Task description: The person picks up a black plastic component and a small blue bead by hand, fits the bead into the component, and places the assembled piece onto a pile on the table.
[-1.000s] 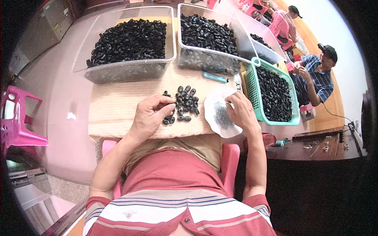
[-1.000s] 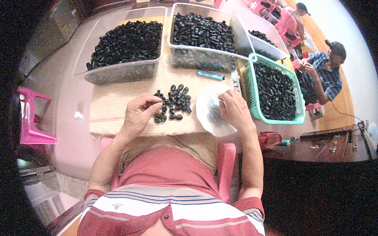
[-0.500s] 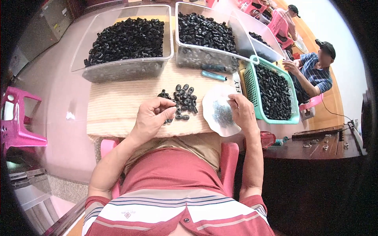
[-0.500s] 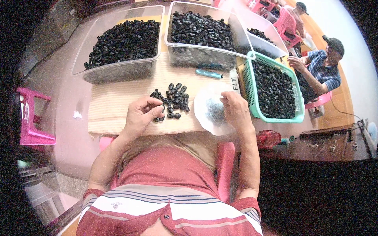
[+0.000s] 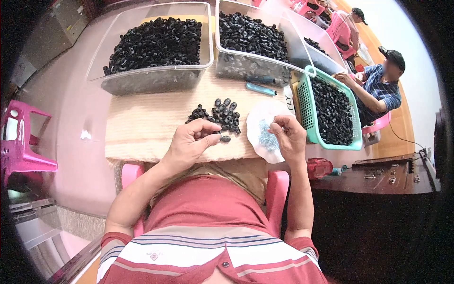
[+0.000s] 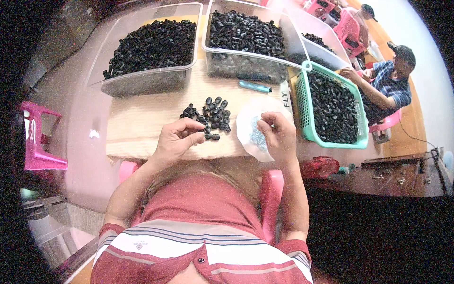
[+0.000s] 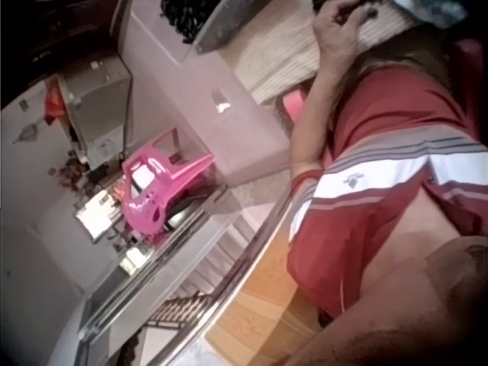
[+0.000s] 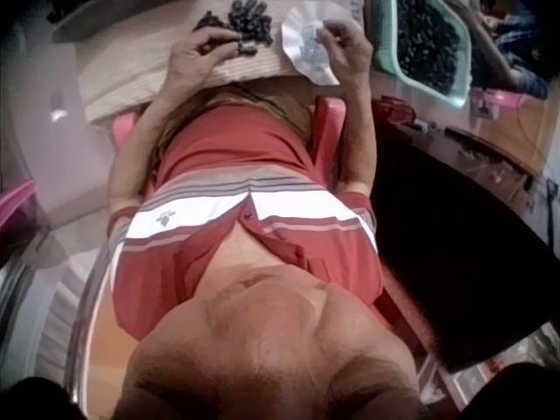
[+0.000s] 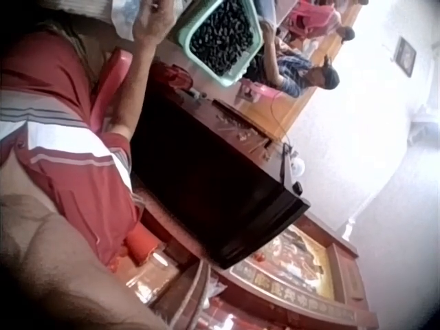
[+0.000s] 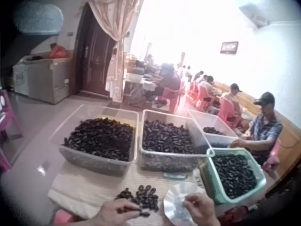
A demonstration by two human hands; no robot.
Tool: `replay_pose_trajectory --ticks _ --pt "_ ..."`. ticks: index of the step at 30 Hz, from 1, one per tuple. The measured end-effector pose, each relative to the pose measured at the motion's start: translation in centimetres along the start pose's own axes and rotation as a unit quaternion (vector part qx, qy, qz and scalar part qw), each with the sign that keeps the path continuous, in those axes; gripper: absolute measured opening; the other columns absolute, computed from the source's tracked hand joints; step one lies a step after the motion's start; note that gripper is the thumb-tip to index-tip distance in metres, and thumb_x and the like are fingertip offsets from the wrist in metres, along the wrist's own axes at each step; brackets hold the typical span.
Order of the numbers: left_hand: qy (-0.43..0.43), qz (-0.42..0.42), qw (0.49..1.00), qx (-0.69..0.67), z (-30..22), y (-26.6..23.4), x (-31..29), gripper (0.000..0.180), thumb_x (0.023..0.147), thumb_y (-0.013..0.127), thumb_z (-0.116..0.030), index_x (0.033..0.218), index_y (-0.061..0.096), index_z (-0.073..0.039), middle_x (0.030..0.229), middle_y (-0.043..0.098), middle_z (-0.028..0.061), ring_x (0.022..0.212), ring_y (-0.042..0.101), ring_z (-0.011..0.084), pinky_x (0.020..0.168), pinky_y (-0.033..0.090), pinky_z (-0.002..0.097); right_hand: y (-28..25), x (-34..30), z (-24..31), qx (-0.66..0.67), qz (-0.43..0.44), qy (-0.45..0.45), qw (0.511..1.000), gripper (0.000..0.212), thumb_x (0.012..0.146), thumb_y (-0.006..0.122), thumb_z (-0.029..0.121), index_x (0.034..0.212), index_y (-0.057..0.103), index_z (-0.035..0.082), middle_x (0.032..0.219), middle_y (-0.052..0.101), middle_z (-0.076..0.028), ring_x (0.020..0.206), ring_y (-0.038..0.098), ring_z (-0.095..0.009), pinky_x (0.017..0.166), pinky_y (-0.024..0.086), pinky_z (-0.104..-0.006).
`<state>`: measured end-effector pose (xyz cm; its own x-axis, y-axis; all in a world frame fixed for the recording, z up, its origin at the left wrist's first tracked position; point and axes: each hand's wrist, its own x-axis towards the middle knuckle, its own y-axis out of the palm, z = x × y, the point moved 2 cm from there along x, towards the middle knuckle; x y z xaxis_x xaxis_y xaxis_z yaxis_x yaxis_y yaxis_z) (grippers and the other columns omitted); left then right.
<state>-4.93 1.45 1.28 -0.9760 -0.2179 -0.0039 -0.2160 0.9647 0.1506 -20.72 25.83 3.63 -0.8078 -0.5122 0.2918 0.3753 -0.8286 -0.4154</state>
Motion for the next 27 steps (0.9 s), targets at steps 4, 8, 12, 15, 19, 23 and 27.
replay_pose_trajectory --ticks 4,8,12,15,19,23,27 --pt "-0.003 0.004 1.000 0.015 0.7 0.2 -0.1 0.017 0.091 0.073 -0.005 0.108 0.069 -0.001 0.094 0.068 0.0000 0.080 0.059 0.0036 0.069 0.050 0.0214 3.2 -1.3 2.1 0.118 0.073 0.034 0.990 0.012 0.093 0.069 0.002 0.103 0.065 -0.003 0.093 0.067 -0.005 0.085 0.066 -0.009 0.072 0.052 -0.0233" --pt "0.020 0.017 0.999 0.031 0.3 0.5 -0.4 0.014 0.091 0.073 -0.005 0.104 0.069 -0.001 0.091 0.067 -0.0005 0.080 0.060 0.0039 0.069 0.050 0.0212 6.0 -1.9 4.8 0.170 0.134 0.045 0.975 0.011 0.095 0.066 -0.002 0.105 0.063 -0.004 0.093 0.068 -0.007 0.088 0.069 -0.013 0.078 0.057 -0.0249" --pt "0.038 0.022 0.998 0.034 -0.4 0.9 -0.7 0.013 0.090 0.074 -0.004 0.100 0.067 0.000 0.091 0.067 0.0006 0.083 0.062 0.0050 0.073 0.052 0.0218 7.3 -1.9 4.7 0.132 0.153 0.007 0.979 0.012 0.094 0.069 -0.001 0.104 0.064 -0.003 0.091 0.068 -0.005 0.085 0.067 -0.010 0.075 0.053 -0.0222" --pt "0.019 0.019 1.000 0.015 -0.5 1.0 -0.9 0.011 0.089 0.074 -0.001 0.097 0.068 -0.002 0.092 0.069 0.0002 0.084 0.063 0.0056 0.073 0.053 0.0222 7.7 -2.1 4.3 0.116 0.151 0.010 0.982 0.011 0.094 0.069 -0.001 0.104 0.064 -0.002 0.091 0.068 -0.004 0.083 0.066 -0.009 0.074 0.052 -0.0214" --pt "0.054 0.023 0.994 0.090 -0.8 0.8 -0.8 0.014 0.088 0.076 -0.003 0.096 0.065 0.000 0.087 0.070 0.0040 0.081 0.066 0.0078 0.071 0.056 0.0246 7.6 -2.2 4.2 0.127 0.152 0.022 0.980 0.010 0.094 0.069 0.000 0.103 0.064 -0.001 0.090 0.068 -0.004 0.082 0.065 -0.008 0.073 0.052 -0.0212" --pt "0.076 0.036 0.987 0.133 -1.3 0.8 -0.9 0.016 0.087 0.076 -0.004 0.097 0.065 0.001 0.084 0.071 0.0074 0.077 0.069 0.0101 0.069 0.056 0.0264 7.3 -2.1 4.3 0.120 0.177 0.056 0.975 0.011 0.093 0.072 0.002 0.100 0.064 -0.001 0.088 0.068 -0.003 0.082 0.065 -0.008 0.070 0.052 -0.0214" --pt "0.073 0.061 0.984 0.148 -1.5 0.9 -0.9 0.016 0.086 0.075 -0.003 0.097 0.065 0.001 0.083 0.072 0.0098 0.078 0.070 0.0121 0.069 0.056 0.0282 7.2 -1.9 3.9 0.087 0.219 0.072 0.969 0.013 0.092 0.073 0.005 0.099 0.064 0.000 0.087 0.068 -0.002 0.081 0.064 -0.007 0.069 0.052 -0.0213"
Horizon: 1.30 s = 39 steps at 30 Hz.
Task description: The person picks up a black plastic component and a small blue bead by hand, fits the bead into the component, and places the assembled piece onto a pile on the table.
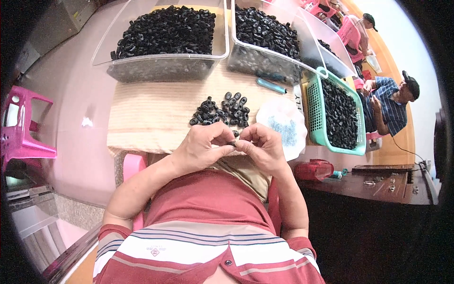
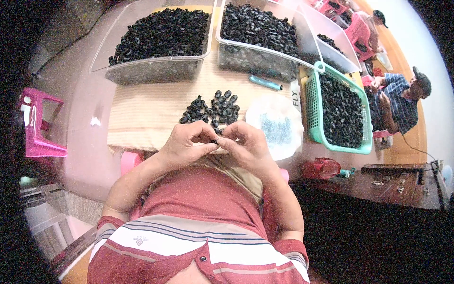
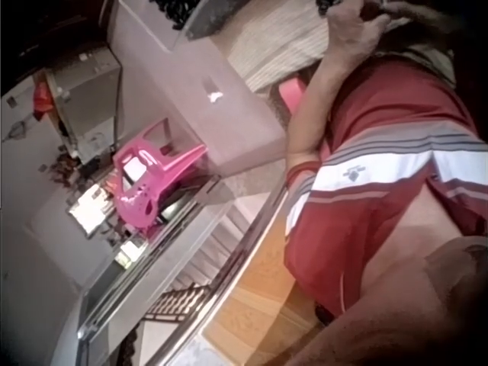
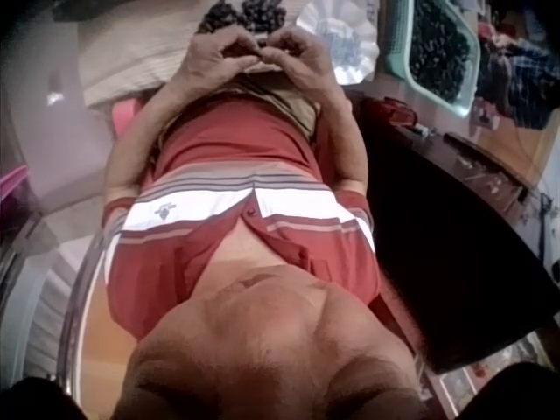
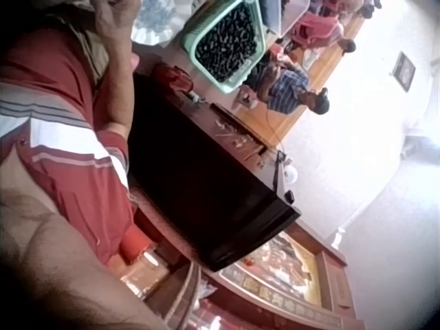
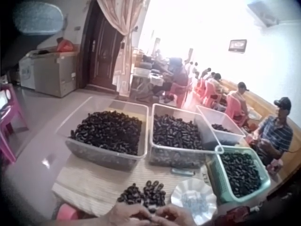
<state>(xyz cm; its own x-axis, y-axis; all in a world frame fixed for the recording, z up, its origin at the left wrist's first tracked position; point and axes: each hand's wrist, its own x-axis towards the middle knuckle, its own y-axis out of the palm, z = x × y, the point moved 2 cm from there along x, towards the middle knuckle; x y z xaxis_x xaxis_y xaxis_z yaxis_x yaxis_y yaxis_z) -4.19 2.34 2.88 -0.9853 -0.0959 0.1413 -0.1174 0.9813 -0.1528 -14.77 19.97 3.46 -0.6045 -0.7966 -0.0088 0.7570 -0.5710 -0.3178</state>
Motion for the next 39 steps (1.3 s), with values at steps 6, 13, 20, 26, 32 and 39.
replay_pose_trajectory --ticks 6,13,20,26,32,39 --pt "0.042 0.005 0.999 -0.003 0.3 0.2 -0.1 0.015 0.085 0.076 -0.003 0.095 0.065 0.001 0.083 0.071 0.0111 0.078 0.071 0.0143 0.068 0.056 0.0282 0.1 0.1 0.0 0.052 0.042 0.042 0.997 0.013 0.091 0.074 0.005 0.098 0.064 0.001 0.087 0.067 0.000 0.078 0.061 -0.005 0.067 0.050 -0.0210" --pt "0.048 0.009 0.999 -0.006 -0.1 -0.4 -0.1 0.015 0.084 0.077 -0.004 0.094 0.065 0.001 0.082 0.070 0.0102 0.075 0.068 0.0141 0.067 0.054 0.0300 0.3 0.6 -0.3 0.190 0.078 0.125 0.971 0.013 0.092 0.075 0.009 0.096 0.065 0.001 0.084 0.068 0.000 0.075 0.062 -0.007 0.066 0.050 -0.0212" --pt "-0.022 -0.011 0.998 -0.060 0.1 -1.5 0.1 0.014 0.084 0.078 -0.004 0.094 0.068 -0.002 0.084 0.069 0.0023 0.079 0.064 0.0070 0.069 0.053 0.0250 -1.1 5.3 2.2 -0.091 0.022 -0.031 0.995 0.013 0.092 0.074 0.010 0.097 0.070 -0.001 0.082 0.068 -0.001 0.075 0.063 -0.008 0.067 0.052 -0.0250" --pt "-0.047 -0.069 0.988 -0.127 1.4 -3.0 0.6 0.016 0.085 0.077 0.001 0.097 0.067 -0.002 0.092 0.069 0.0009 0.086 0.065 0.0072 0.078 0.054 0.0249 0.9 10.5 3.2 -0.395 0.071 -0.103 0.910 0.023 0.086 0.069 0.015 0.104 0.071 0.002 0.096 0.071 -0.014 0.092 0.067 -0.032 0.083 0.053 -0.0398" --pt "-0.025 -0.112 0.980 -0.160 1.9 -4.7 1.0 0.016 0.085 0.077 0.001 0.096 0.065 -0.002 0.091 0.068 0.0013 0.084 0.065 0.0068 0.076 0.055 0.0234 3.1 12.2 3.7 -0.504 0.119 -0.102 0.850 0.017 0.080 0.064 0.011 0.094 0.070 0.005 0.096 0.071 -0.016 0.101 0.065 -0.035 0.085 0.053 -0.0460" --pt "-0.025 -0.126 0.977 -0.169 1.9 -5.3 1.1 0.016 0.085 0.078 0.001 0.095 0.065 -0.002 0.089 0.068 -0.0001 0.081 0.064 0.0058 0.073 0.054 0.0224 3.2 13.0 2.7 -0.493 0.128 -0.085 0.856 0.014 0.076 0.064 0.006 0.089 0.070 0.004 0.087 0.071 -0.019 0.091 0.069 -0.038 0.076 0.054 -0.0489"
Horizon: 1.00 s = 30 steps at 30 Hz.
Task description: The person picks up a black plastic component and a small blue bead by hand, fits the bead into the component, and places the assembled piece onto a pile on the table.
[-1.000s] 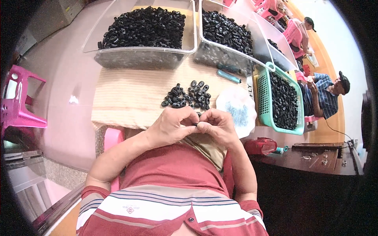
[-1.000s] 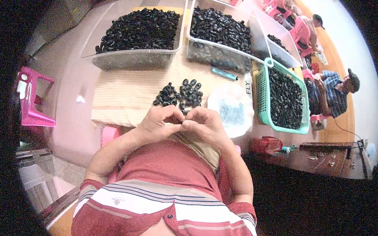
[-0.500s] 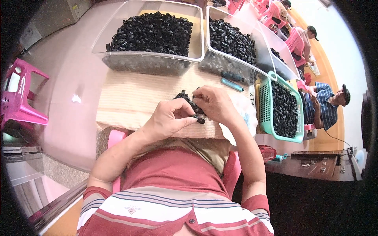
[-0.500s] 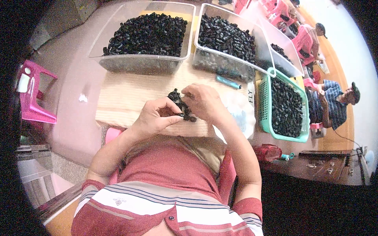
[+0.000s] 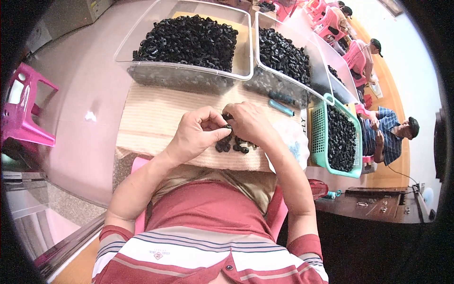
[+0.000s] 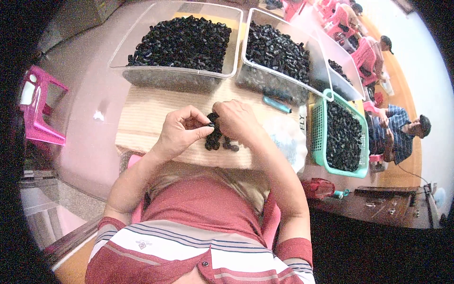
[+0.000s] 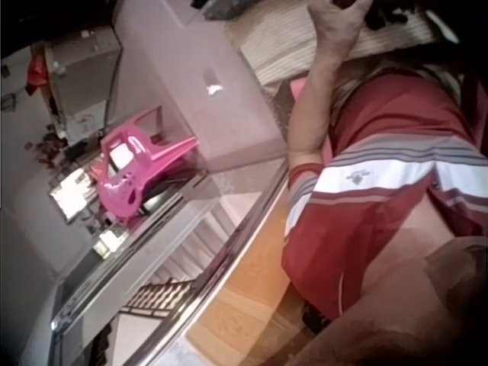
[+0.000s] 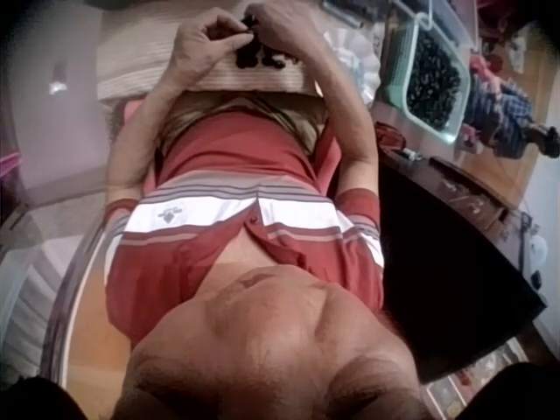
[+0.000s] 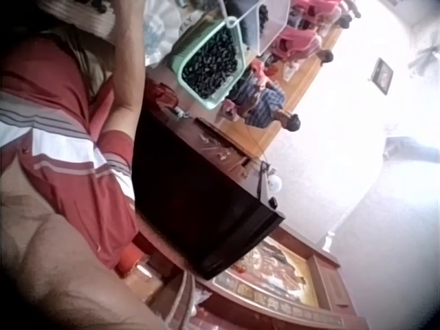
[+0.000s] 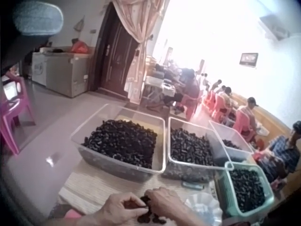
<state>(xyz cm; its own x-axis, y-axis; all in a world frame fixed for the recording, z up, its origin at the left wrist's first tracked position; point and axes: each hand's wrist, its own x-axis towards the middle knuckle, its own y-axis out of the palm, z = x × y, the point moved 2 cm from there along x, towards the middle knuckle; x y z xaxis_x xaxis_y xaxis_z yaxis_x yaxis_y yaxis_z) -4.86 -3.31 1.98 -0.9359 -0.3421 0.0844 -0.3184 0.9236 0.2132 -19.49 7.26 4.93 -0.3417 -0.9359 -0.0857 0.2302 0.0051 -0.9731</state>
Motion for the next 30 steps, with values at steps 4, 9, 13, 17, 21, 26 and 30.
replay_pose_trajectory --ticks 4,9,13,17,21,26,30 --pt "0.024 -0.003 1.000 0.001 0.1 0.0 0.2 0.016 0.085 0.078 0.000 0.094 0.065 -0.003 0.088 0.069 -0.0006 0.080 0.064 0.0054 0.072 0.054 0.0219 0.6 0.1 -0.7 0.034 0.012 0.017 0.999 0.019 0.077 0.064 0.006 0.094 0.072 0.006 0.084 0.071 -0.019 0.087 0.069 -0.038 0.074 0.054 -0.0496" --pt "0.007 -0.021 0.999 0.027 0.2 -0.2 0.3 0.015 0.086 0.078 -0.001 0.094 0.066 -0.003 0.086 0.068 -0.0010 0.078 0.064 0.0049 0.070 0.054 0.0217 0.4 -0.8 -1.1 0.079 -0.028 0.011 0.996 0.020 0.081 0.065 0.008 0.100 0.072 0.006 0.088 0.071 -0.020 0.090 0.069 -0.038 0.078 0.053 -0.0479" --pt "0.007 -0.026 0.999 0.033 0.6 -0.4 0.3 0.015 0.086 0.078 -0.002 0.094 0.065 -0.003 0.086 0.069 -0.0003 0.077 0.064 0.0051 0.070 0.054 0.0217 -0.4 -2.2 -1.0 0.120 -0.082 -0.012 0.989 0.019 0.087 0.066 0.009 0.104 0.071 0.001 0.099 0.068 -0.020 0.097 0.066 -0.037 0.085 0.052 -0.0428" --pt "0.002 -0.026 1.000 0.018 0.8 -0.2 0.5 0.015 0.086 0.078 0.000 0.094 0.065 -0.003 0.086 0.069 0.0008 0.078 0.065 0.0062 0.070 0.055 0.0224 0.0 -3.8 -1.2 0.188 -0.153 -0.015 0.970 0.020 0.087 0.067 0.003 0.107 0.070 0.000 0.098 0.067 -0.018 0.094 0.066 -0.036 0.083 0.052 -0.0413" --pt "-0.002 -0.019 0.999 0.028 1.0 0.1 0.4 0.016 0.086 0.077 0.002 0.095 0.065 -0.002 0.088 0.069 0.0007 0.080 0.066 0.0072 0.071 0.055 0.0237 1.2 -4.9 -1.9 0.301 -0.168 -0.020 0.939 0.020 0.092 0.063 -0.003 0.110 0.069 0.000 0.097 0.067 -0.012 0.090 0.068 -0.023 0.078 0.056 -0.0334" --pt "-0.026 0.017 0.999 -0.022 2.0 1.0 0.0 0.015 0.086 0.076 0.001 0.096 0.066 -0.002 0.090 0.069 0.0000 0.082 0.065 0.0066 0.074 0.055 0.0233 2.1 -5.8 -1.2 0.451 -0.165 -0.005 0.877 0.018 0.097 0.059 -0.004 0.112 0.068 -0.001 0.096 0.064 -0.008 0.091 0.067 -0.014 0.076 0.057 -0.0255" --pt "-0.045 0.031 0.998 -0.038 2.0 1.7 -0.4 0.018 0.085 0.077 0.002 0.101 0.068 -0.002 0.093 0.070 0.0011 0.085 0.067 0.0081 0.076 0.056 0.0242 1.8 -6.2 0.3 0.441 -0.197 -0.024 0.875 0.012 0.098 0.060 -0.001 0.107 0.067 -0.002 0.092 0.062 -0.006 0.087 0.062 -0.012 0.075 0.051 -0.0251"
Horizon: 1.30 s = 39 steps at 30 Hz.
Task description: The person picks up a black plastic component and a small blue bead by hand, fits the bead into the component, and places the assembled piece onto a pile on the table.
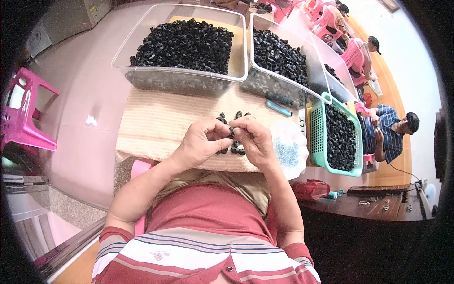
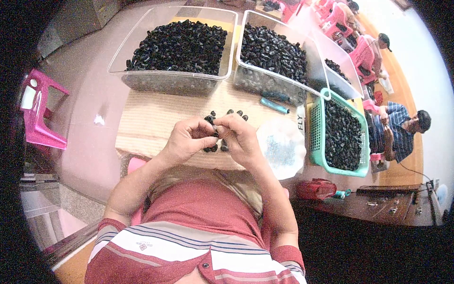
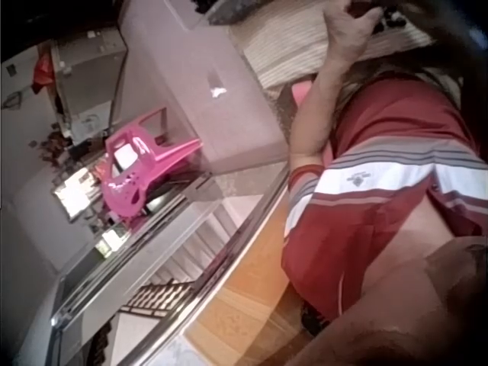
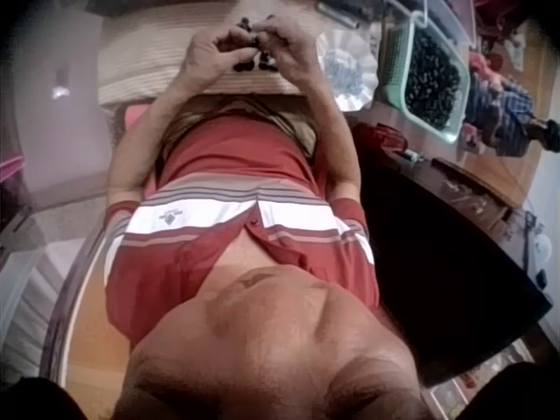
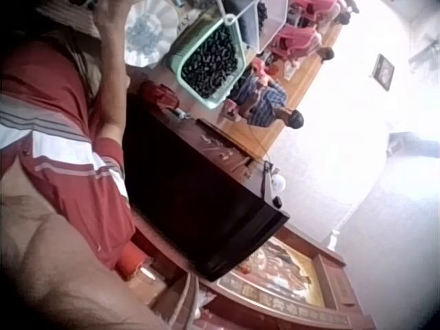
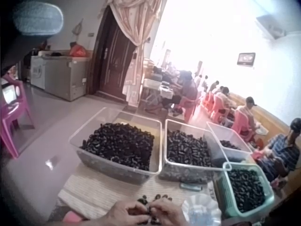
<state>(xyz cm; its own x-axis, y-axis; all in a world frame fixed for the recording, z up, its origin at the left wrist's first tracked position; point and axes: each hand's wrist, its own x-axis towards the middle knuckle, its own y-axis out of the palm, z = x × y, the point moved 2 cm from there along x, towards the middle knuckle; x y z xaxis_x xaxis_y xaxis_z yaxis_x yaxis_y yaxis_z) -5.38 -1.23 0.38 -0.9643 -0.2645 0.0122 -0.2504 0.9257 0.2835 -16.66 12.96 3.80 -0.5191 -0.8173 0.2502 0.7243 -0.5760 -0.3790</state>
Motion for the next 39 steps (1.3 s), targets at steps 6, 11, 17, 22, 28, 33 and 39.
replay_pose_trajectory --ticks 6,11,17,22,28,33,39 --pt "-0.003 0.019 0.999 0.043 0.2 0.1 -0.1 0.018 0.087 0.077 0.000 0.102 0.068 -0.002 0.094 0.071 0.0021 0.087 0.067 0.0086 0.077 0.056 0.0244 0.6 -0.8 -0.7 -0.035 -0.021 -0.021 0.999 0.012 0.094 0.063 -0.002 0.105 0.066 0.001 0.090 0.065 -0.008 0.084 0.062 -0.017 0.074 0.049 -0.0293" --pt "0.010 0.013 0.999 0.047 0.0 0.3 -0.2 0.015 0.087 0.076 -0.002 0.100 0.068 -0.001 0.092 0.070 0.0021 0.084 0.066 0.0082 0.074 0.055 0.0241 0.5 -1.5 -0.9 0.118 -0.025 0.119 0.986 0.010 0.095 0.067 0.004 0.104 0.067 -0.001 0.093 0.069 -0.002 0.087 0.062 -0.008 0.078 0.051 -0.0245" --pt "0.002 0.018 0.999 0.038 0.1 0.4 -0.2 0.014 0.088 0.076 -0.003 0.099 0.067 -0.001 0.090 0.069 0.0019 0.083 0.065 0.0080 0.072 0.055 0.0239 -0.1 -2.2 -1.5 0.126 -0.027 0.141 0.982 0.014 0.094 0.068 0.003 0.107 0.068 -0.002 0.095 0.069 -0.003 0.089 0.063 -0.009 0.080 0.051 -0.0250" --pt "0.003 0.021 0.999 0.045 0.3 0.5 -0.2 0.017 0.087 0.076 -0.001 0.101 0.067 -0.001 0.091 0.070 0.0025 0.083 0.067 0.0090 0.073 0.056 0.0246 -0.4 -2.4 -1.4 0.079 -0.007 0.050 0.996 0.019 0.093 0.068 0.002 0.111 0.066 -0.005 0.100 0.068 -0.006 0.093 0.062 -0.012 0.084 0.051 -0.0273" --pt "-0.019 0.017 0.998 0.052 0.0 0.5 -0.3 0.016 0.087 0.076 -0.001 0.100 0.067 -0.002 0.090 0.070 0.0018 0.082 0.066 0.0082 0.072 0.056 0.0241 -0.3 -3.1 -1.0 0.072 0.008 0.101 0.992 0.017 0.095 0.067 0.002 0.112 0.067 -0.002 0.100 0.067 -0.004 0.090 0.063 -0.010 0.080 0.052 -0.0247" --pt "0.007 0.016 0.997 0.074 -0.2 0.6 -0.4 0.013 0.088 0.075 -0.004 0.100 0.068 -0.001 0.088 0.070 0.0012 0.081 0.065 0.0068 0.071 0.054 0.0233 -0.3 -3.2 -1.1 0.116 -0.029 0.143 0.982 0.014 0.095 0.068 0.002 0.109 0.068 0.000 0.099 0.066 -0.003 0.087 0.062 -0.007 0.075 0.052 -0.0219" --pt "0.015 0.015 0.998 0.058 0.1 0.8 -0.4 0.013 0.088 0.075 -0.002 0.100 0.070 -0.001 0.090 0.070 0.0008 0.083 0.065 0.0068 0.073 0.054 0.0234 -0.2 -3.0 -1.7 0.085 -0.059 -0.008 0.995 0.014 0.091 0.072 -0.001 0.105 0.069 -0.001 0.099 0.067 -0.003 0.084 0.062 -0.008 0.071 0.050 -0.0204"
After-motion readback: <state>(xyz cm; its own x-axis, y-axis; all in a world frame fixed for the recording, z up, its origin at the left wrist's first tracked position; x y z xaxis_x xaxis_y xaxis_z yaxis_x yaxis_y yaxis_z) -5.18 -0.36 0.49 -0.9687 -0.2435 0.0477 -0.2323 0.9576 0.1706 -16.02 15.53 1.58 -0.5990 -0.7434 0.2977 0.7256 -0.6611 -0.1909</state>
